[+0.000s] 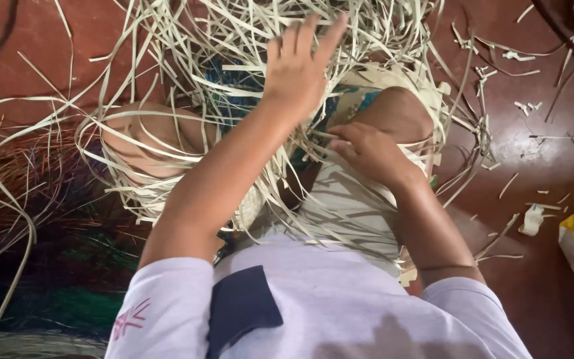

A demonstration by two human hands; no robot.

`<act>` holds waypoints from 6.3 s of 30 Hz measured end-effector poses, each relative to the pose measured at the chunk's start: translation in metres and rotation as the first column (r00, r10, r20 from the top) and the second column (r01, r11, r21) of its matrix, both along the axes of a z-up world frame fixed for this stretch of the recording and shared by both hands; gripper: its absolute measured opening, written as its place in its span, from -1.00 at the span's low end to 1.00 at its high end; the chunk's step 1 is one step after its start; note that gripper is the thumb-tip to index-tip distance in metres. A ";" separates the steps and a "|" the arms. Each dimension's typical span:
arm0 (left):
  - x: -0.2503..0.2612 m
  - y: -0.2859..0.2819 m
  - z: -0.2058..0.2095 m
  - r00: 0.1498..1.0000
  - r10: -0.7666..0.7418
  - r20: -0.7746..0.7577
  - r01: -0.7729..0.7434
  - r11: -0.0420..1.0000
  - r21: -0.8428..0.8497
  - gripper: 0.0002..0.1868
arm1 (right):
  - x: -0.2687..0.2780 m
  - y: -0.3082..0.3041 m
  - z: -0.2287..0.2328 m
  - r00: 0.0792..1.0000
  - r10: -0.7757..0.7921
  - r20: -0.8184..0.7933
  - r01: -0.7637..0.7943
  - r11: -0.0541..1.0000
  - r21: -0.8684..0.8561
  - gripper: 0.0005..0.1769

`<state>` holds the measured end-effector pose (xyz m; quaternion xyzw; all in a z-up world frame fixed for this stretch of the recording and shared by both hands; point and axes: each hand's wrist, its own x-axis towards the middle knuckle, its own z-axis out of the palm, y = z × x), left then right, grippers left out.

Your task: Weaving thin strips of dried plant material into a mat or basket-like structure

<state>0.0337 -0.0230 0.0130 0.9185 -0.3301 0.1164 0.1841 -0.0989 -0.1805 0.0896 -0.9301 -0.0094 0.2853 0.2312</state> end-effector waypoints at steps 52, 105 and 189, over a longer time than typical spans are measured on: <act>-0.007 0.177 0.111 -0.066 -0.948 -0.312 -0.260 0.319 -0.912 -0.05 | 0.087 0.020 -0.044 0.992 0.067 0.104 -0.093 0.959 0.268 -0.70; 0.020 0.083 0.023 0.715 0.091 -0.693 0.119 0.961 0.249 -0.86 | 0.085 0.028 -0.051 0.996 0.010 -0.087 0.012 0.968 0.249 -0.83; -0.095 0.183 0.074 0.842 0.007 -0.539 -0.265 0.876 -0.402 -0.90 | 0.031 -0.066 0.026 0.873 -0.486 -0.041 -0.161 -0.366 0.916 -0.80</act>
